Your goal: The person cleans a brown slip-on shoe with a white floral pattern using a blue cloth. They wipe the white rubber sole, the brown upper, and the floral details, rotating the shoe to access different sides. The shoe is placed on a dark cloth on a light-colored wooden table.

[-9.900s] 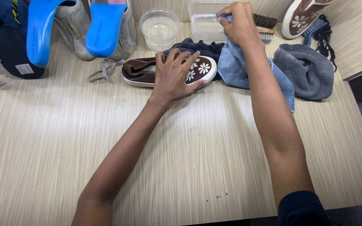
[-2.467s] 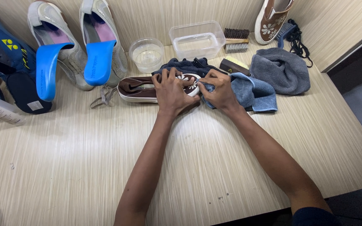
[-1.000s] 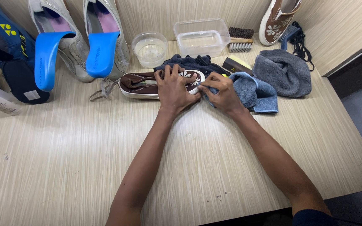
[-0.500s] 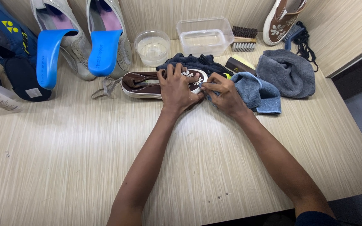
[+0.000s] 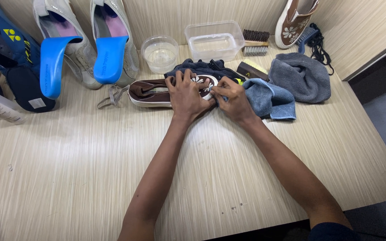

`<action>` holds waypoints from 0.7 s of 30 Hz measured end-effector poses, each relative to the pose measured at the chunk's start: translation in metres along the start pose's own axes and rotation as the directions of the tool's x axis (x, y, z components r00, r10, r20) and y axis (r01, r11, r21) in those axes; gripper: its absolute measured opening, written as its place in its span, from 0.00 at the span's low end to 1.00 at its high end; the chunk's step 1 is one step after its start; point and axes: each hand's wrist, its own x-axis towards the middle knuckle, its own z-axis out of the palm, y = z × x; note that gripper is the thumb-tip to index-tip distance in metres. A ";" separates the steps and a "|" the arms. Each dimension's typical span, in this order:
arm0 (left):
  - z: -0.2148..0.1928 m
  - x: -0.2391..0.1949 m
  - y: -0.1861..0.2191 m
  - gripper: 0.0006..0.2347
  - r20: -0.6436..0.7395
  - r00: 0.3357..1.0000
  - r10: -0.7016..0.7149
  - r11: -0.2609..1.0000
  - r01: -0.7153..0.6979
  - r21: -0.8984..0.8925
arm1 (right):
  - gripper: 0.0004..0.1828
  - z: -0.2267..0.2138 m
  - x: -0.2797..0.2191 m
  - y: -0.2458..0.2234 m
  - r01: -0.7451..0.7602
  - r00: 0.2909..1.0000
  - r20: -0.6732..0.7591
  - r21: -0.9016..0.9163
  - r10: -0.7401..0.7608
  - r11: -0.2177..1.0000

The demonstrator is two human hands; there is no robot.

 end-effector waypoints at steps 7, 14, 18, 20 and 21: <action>-0.004 -0.001 0.002 0.15 0.030 0.999 -0.024 1.000 0.024 0.001 | 0.05 -0.006 0.012 0.011 -0.061 0.996 -0.066 -0.004 0.061 0.998; 0.005 0.001 -0.004 0.21 -0.034 0.998 0.045 0.995 -0.041 0.091 | 0.07 -0.018 0.094 0.037 -0.118 0.958 -0.274 -0.092 0.089 0.989; 0.013 0.001 -0.006 0.20 -0.054 0.996 0.068 0.971 -0.053 0.232 | 0.06 0.003 0.139 0.072 -0.286 0.957 -0.012 -0.236 0.291 0.929; 0.016 -0.002 -0.007 0.20 -0.064 0.996 0.069 0.972 -0.052 0.227 | 0.06 0.010 0.147 0.077 -0.449 0.868 0.100 -0.263 0.487 0.854; 0.016 0.001 -0.009 0.20 -0.080 0.994 0.071 0.974 -0.052 0.219 | 0.08 0.012 0.156 0.079 -0.582 0.731 0.202 -0.312 0.651 0.751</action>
